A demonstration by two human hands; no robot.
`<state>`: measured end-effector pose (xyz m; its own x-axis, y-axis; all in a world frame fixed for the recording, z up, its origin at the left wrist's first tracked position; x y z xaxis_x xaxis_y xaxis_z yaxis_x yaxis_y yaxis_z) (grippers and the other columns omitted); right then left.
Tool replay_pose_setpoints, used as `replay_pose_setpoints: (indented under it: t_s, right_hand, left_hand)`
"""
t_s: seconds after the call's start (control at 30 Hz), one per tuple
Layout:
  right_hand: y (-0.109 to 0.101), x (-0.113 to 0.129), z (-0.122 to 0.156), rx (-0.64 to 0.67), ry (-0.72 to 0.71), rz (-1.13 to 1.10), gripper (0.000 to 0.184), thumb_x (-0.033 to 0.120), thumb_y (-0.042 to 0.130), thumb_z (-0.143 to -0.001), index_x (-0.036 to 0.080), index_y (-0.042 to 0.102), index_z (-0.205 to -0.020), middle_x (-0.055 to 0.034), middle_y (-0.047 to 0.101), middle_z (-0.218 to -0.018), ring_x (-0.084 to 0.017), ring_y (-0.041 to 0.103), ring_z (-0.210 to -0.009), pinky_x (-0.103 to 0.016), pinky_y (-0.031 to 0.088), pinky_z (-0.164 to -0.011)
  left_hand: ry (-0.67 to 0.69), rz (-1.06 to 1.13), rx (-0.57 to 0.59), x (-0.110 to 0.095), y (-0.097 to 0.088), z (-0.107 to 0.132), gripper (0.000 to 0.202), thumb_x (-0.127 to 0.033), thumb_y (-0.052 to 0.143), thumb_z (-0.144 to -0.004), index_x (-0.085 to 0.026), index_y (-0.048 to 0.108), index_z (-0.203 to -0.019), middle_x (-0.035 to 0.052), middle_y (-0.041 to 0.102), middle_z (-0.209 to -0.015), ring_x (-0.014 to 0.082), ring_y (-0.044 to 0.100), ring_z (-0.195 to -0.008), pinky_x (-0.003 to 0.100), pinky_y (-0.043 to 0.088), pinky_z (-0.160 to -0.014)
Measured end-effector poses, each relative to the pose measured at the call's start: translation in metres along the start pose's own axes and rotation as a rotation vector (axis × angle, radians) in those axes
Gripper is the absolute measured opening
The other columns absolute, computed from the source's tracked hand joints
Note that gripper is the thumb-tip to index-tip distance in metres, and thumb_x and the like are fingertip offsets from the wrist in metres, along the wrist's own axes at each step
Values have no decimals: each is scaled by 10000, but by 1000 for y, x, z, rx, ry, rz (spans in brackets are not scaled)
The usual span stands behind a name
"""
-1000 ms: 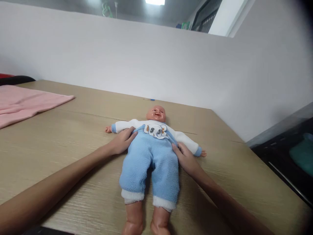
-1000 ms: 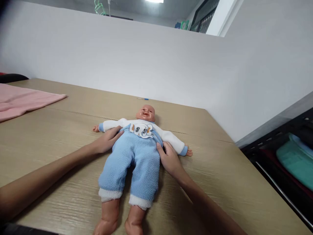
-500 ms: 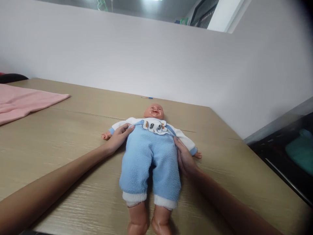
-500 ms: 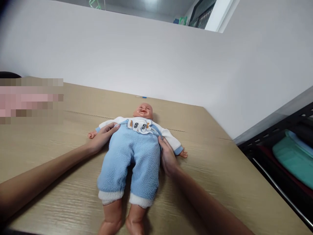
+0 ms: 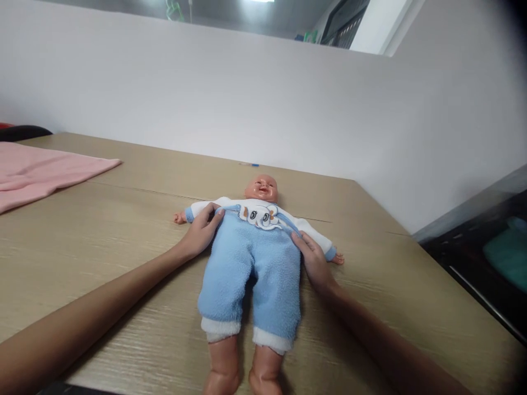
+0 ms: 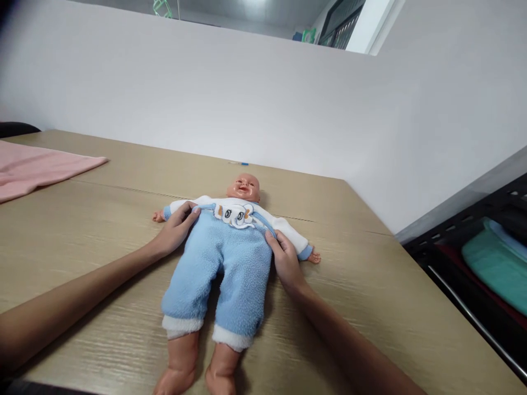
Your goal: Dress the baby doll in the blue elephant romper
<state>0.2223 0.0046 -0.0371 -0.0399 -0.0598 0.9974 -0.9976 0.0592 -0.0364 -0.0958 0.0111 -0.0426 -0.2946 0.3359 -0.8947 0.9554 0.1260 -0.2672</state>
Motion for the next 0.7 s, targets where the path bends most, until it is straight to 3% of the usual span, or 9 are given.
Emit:
replay_pose_setpoints:
  t_s: [0.17,0.4,0.47,0.6,0.7]
  right_hand:
    - [10,3,-1,16,5,-313,330,559,825,-773,312,736,-973,-35,831,-1169,-372,651,-1420,-528,495,-1275]
    - [10,7,-1,-27,-9,-374,337,591,866,-791,315,718,-915,-41,824,-1198,-369,585,-1502,-539,385,-1375]
    - [10,7,0,-45,-25,-364,335,586,865,-783,316,703,-896,-47,821,-1138,-375,587,-1490,-546,411,-1350]
    - [8,8,3,23,-48,-285,331,575,864,-809,311,687,-903,-29,797,-1013,-367,695,-1267,-538,530,-1190]
    - [4,8,5,52,-81,-168,371,607,889,-833,300,685,-873,5,723,-892,-294,696,-989,-459,571,-1037]
  left_hand:
    - [-47,146,-50,3,0,-4,386,-608,601,-1079,-230,606,-1001,11,621,-971,225,564,-958,355,459,-922]
    - [-26,197,-27,0,-1,-2,374,-598,677,-1029,-232,616,-980,8,585,-965,222,537,-971,341,460,-921]
    - [-21,210,-31,0,0,-2,371,-595,682,-1024,-233,614,-979,6,586,-963,219,539,-967,338,458,-920]
    - [-22,201,-46,0,2,-2,362,-586,672,-1026,-231,608,-989,-1,576,-962,212,538,-952,335,443,-914]
    - [-28,199,-43,0,3,-2,357,-576,657,-1036,-229,596,-979,-5,568,-954,209,535,-944,338,430,-912]
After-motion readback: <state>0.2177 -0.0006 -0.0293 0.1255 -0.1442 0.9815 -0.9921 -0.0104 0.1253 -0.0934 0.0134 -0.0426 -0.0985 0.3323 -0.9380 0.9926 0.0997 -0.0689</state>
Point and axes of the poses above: each hand's wrist, its own z-axis away from the middle knuckle, its own y-axis out of the palm, x = y × z, the point moved 1 cm from there along -z, towards the middle knuckle
